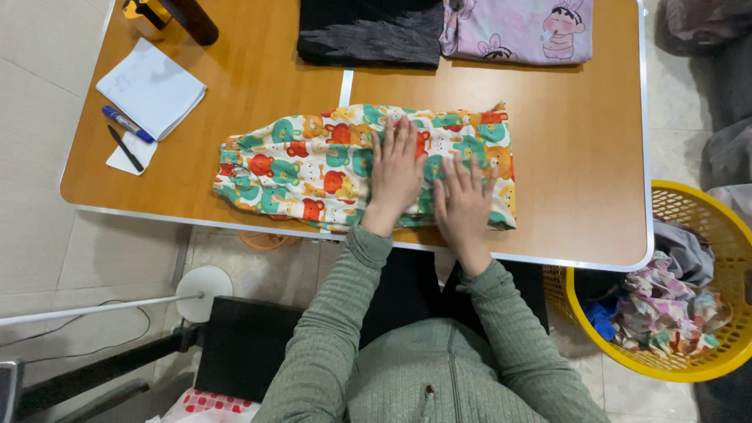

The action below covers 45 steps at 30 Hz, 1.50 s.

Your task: The person folds two pairs of children's patterned pants on a wooden table. They smooth and align each garment, fold the legs together, then fold the pants in half and place them on a stack. The person handles the pants by hand without tools.

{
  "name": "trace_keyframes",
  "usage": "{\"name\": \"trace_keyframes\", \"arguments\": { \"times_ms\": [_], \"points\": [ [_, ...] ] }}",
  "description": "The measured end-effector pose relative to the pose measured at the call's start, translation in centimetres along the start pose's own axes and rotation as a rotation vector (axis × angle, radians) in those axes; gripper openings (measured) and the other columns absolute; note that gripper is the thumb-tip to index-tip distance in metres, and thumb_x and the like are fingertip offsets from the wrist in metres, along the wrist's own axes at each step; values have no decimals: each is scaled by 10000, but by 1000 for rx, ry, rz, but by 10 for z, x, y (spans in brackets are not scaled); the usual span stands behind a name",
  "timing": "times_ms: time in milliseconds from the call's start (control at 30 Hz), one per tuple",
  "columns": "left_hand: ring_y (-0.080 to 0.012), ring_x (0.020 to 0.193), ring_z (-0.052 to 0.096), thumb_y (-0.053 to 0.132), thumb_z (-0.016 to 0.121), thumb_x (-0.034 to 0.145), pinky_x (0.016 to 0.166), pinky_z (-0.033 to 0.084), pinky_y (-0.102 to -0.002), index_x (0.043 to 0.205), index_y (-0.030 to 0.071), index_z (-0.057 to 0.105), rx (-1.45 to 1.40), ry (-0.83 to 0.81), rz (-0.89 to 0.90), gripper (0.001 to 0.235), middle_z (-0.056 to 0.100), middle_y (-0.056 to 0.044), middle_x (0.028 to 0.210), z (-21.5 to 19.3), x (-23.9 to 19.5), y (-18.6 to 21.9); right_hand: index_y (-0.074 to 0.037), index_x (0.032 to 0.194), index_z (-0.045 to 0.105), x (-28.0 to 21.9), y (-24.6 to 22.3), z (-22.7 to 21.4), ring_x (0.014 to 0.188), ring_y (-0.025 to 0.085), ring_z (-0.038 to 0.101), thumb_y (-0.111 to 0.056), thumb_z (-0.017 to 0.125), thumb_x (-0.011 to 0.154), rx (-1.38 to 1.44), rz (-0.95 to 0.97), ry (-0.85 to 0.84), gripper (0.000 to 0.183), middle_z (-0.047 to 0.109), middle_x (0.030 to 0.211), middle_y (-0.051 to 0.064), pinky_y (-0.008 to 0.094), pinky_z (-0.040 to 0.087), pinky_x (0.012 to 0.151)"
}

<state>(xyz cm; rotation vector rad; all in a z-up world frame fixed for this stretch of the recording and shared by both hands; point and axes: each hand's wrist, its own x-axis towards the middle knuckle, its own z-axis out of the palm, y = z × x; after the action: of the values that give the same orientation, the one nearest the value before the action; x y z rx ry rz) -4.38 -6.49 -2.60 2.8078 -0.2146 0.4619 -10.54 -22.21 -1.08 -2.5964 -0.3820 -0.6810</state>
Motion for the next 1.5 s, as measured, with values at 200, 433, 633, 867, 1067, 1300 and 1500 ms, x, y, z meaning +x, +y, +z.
{"name": "trace_keyframes", "arguments": {
  "times_ms": [200,433,633,867,1067,1300,1500],
  "points": [
    [-382,1574,10,682,387,987,1198,-20,-702,1627,153,249,75,-175,-141,842,128,-148,1717,-14,-8,14,-139,1572,483,-3,36,4,1560,391,214,-556,490,1042,-147,115,-138,674,320,1676,205,694,49,1179],
    [-406,1577,45,716,404,972,1205,9,-703,1631,228,285,88,-158,-176,829,157,-149,1714,-17,-12,15,-138,1585,467,-13,41,12,1583,374,207,-594,472,1043,-146,126,-167,708,305,1682,227,688,53,1209],
    [-409,1578,61,705,411,979,1207,16,-697,1634,220,293,62,-153,-169,824,165,-152,1709,-15,-13,13,-135,1571,498,-13,41,12,1576,375,233,-599,473,1048,-131,120,-127,700,340,1665,232,685,70,1213],
    [-401,1575,45,692,433,972,1208,1,-692,1624,218,312,41,-138,-165,815,159,-145,1709,-14,-13,13,-135,1559,513,-14,44,14,1573,375,259,-594,485,1051,-148,104,-106,685,359,1665,233,688,92,1212],
    [-384,1584,25,699,437,967,1216,-19,-687,1619,237,319,34,-175,-178,808,155,-102,1722,-16,-13,13,-139,1562,511,-15,45,16,1567,380,253,-593,487,1039,-125,113,-110,693,356,1662,231,691,91,1209],
    [-390,1577,11,710,413,967,1210,-41,-680,1620,250,308,25,-193,-175,805,130,-104,1717,-15,-12,12,-145,1559,505,-14,44,15,1565,377,245,-603,483,1031,-113,129,-129,700,354,1656,230,692,88,1199],
    [-388,1574,16,706,413,968,1209,-35,-678,1619,247,311,32,-186,-179,803,125,-112,1720,-14,-12,13,-145,1566,500,-14,45,15,1568,376,241,-603,476,1033,-121,126,-129,703,349,1659,231,686,87,1206]
  ]
}}
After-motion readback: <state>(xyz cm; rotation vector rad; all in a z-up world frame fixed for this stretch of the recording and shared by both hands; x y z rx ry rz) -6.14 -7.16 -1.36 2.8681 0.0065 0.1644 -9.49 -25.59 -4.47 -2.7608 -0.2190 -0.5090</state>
